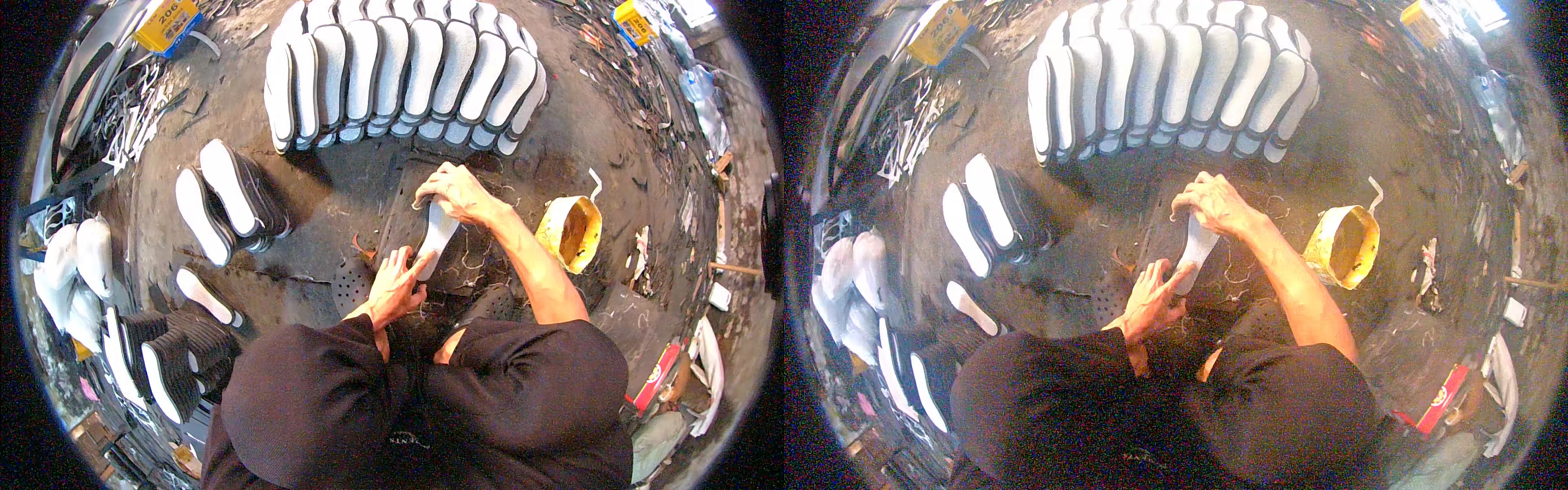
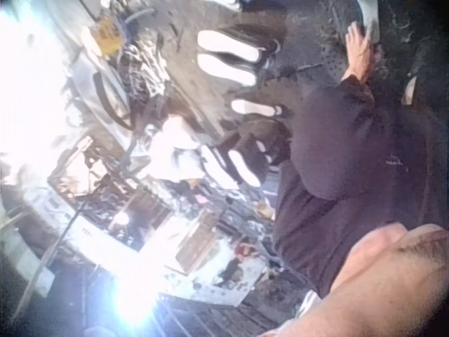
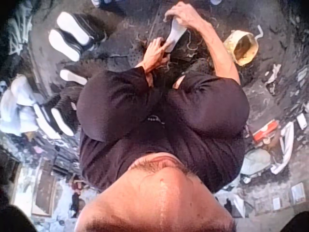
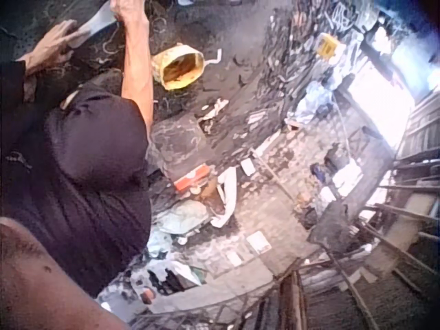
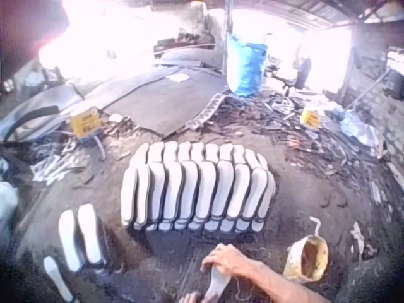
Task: The person sits on the floor and applies a brown adhesive from a yellow container onto white shoe insoles using a small brush. They handle the insoles one at a time, coating the surface and placing them into a stack.
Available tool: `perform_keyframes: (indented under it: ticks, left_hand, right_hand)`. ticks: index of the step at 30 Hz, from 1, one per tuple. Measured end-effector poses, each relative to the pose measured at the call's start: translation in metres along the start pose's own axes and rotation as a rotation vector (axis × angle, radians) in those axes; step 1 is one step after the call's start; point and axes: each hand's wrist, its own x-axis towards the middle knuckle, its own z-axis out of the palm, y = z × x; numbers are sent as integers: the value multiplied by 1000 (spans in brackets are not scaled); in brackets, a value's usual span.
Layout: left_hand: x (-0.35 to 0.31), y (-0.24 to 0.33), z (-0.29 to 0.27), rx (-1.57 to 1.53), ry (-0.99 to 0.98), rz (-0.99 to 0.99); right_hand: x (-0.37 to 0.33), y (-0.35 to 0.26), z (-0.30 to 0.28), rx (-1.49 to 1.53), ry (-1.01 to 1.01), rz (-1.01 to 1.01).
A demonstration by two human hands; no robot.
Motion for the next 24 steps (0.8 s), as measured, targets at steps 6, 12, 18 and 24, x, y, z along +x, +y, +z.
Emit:
perform_keyframes:
  ticks: [6,12,18,24]
  left_hand:
    - [2,-4,3,0,7,0]
    - [14,-3,-2,-37,3,11]
    - [19,-6,-10,-27,4,-8]
    - [0,-28,-1,-52,57,44]
  right_hand:
    - [-71,7,10,-71,355,218]
    - [-104,-20,25,50,371,276]
    - [-70,2,20,-13,424,328]
    - [-147,-122,77,164,226,323]
